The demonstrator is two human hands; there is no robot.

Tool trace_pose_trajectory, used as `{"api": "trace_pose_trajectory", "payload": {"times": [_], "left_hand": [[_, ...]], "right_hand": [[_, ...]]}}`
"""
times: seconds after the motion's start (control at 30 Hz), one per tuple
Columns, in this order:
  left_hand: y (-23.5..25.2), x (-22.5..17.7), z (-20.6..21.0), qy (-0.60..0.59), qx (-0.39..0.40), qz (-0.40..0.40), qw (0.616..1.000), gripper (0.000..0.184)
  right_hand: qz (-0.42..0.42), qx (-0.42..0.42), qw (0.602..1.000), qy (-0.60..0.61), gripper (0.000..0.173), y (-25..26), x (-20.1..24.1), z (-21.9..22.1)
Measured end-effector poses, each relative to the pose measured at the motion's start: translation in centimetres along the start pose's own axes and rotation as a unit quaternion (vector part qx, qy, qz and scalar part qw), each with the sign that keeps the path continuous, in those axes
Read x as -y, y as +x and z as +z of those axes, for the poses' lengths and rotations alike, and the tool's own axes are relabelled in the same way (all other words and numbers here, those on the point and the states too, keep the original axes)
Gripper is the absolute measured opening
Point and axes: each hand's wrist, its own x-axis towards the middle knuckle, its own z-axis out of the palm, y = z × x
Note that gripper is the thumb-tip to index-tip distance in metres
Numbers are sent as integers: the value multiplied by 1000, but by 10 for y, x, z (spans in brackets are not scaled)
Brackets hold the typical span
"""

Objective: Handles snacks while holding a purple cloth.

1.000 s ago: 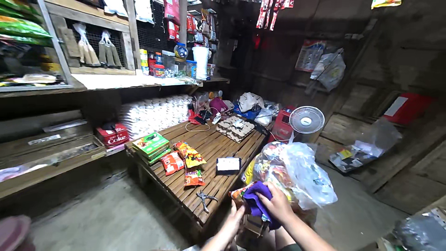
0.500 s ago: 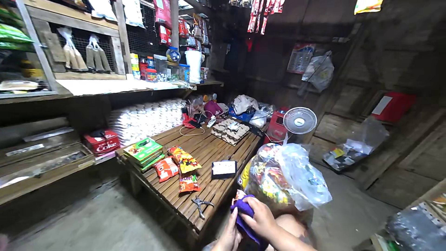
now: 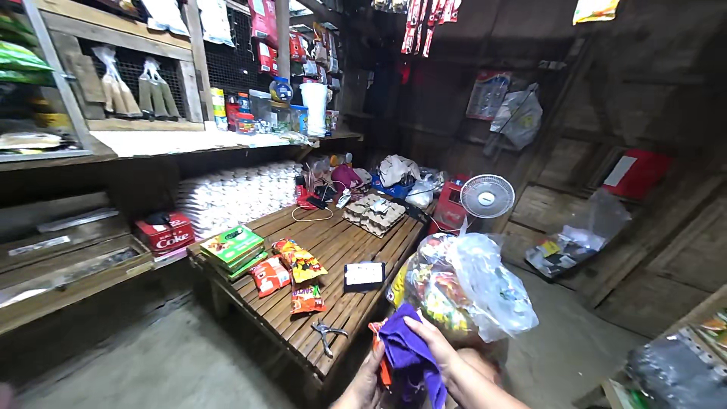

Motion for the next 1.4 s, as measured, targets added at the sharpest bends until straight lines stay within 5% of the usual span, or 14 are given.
{"api": "trace_pose_trajectory", "payload": {"times": [0.33, 0.63, 0.8, 0.93, 1.03, 1.13, 1.27, 1.4], "left_hand": [[1, 1, -2, 10, -16, -23, 1000, 23], [4, -2, 1, 19, -15, 41, 999, 43], [3, -4, 4, 71, -70, 45, 994, 45], [5, -2, 0, 134, -68, 45, 988, 52], [6, -3, 0, 164, -85, 32, 982, 54], [10, 0, -5, 175, -87, 36, 980, 52], [16, 4, -9, 171, -80, 61, 980, 53], [20, 11, -13, 168, -84, 60, 980, 55]], "right_hand": [[-41, -1, 983, 181, 45, 11, -7, -21], [-42, -116, 988, -96, 44, 30, 0, -42], [-102, -132, 921, -353, 61, 35, -17, -52], [-164, -157, 867, -445, 55, 35, -22, -52], [-229, -152, 839, -469, 53, 38, -24, -56], [-222, -187, 865, -410, 57, 43, -34, -59], [-229, -227, 902, -286, 39, 42, -54, -47], [-197, -167, 902, -347, 49, 36, -67, -39]]}}
